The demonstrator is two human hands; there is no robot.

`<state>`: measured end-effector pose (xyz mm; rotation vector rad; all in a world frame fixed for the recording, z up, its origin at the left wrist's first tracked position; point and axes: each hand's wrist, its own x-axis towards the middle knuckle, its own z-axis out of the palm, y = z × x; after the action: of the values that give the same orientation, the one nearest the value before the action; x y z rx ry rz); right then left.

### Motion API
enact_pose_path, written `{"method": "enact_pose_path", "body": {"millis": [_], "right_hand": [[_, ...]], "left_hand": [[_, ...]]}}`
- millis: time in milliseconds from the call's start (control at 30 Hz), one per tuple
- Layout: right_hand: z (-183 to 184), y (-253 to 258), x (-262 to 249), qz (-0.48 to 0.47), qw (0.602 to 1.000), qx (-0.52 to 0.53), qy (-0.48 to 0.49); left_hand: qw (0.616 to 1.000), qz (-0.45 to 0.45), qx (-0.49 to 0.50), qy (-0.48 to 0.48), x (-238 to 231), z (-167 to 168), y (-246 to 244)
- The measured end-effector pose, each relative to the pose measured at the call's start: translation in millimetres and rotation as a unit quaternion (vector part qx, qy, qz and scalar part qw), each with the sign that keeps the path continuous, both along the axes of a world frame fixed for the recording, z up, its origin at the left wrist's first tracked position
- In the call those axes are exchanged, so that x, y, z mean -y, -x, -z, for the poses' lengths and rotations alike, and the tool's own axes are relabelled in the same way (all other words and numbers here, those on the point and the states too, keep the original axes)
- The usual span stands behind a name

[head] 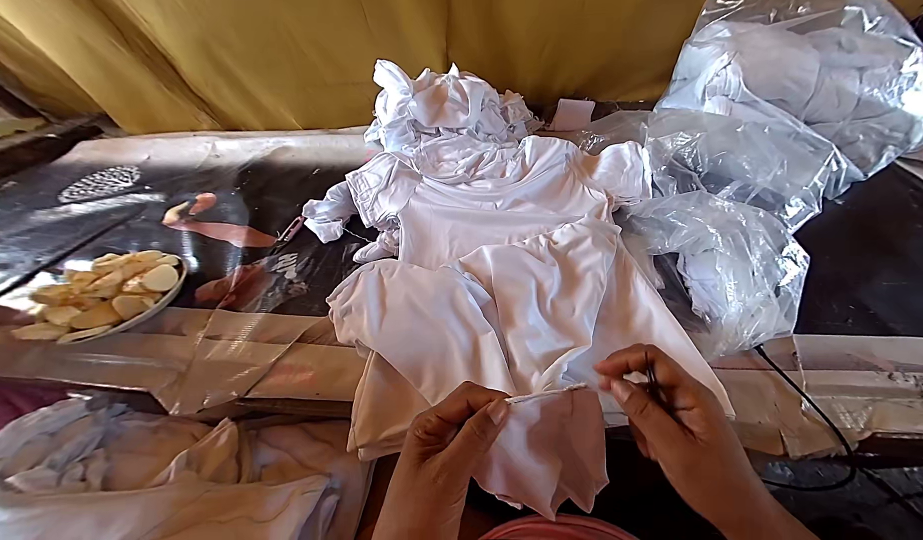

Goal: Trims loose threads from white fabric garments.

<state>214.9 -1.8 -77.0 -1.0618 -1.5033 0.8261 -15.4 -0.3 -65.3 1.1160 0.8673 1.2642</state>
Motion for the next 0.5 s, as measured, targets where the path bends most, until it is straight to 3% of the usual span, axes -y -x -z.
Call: {"method": "enact_pose_path", "body": {"millis": [200,333,400,433,500], "right_hand": [[10.0,-0.6,-5.0,-0.057,0.991,-0.042,0.113],[10.2,10.8,-11.4,-0.061,0.992,-0.032,0.106],[9.4,14.9,-15.5,-0.066,0.994,-0.025,0.089],[8.7,16.5,-16.7,-0.07,0.994,-0.024,0.085],[7.5,19.6,-18.5,-0.078,0.993,-0.019,0.086]], "left_hand": [[0.998,-0.042,0.001,0.055,-1.1,-2.2,5.7],[0.997,-0.042,0.0,0.062,-0.2,2.1,9.1],[0.996,-0.055,-0.072,0.024,-1.4,7.2,13.7],[0.985,-0.068,-0.156,-0.028,-2.4,11.5,16.0],[0.926,-0.112,-0.322,-0.16,-5.9,17.7,16.9]]}}
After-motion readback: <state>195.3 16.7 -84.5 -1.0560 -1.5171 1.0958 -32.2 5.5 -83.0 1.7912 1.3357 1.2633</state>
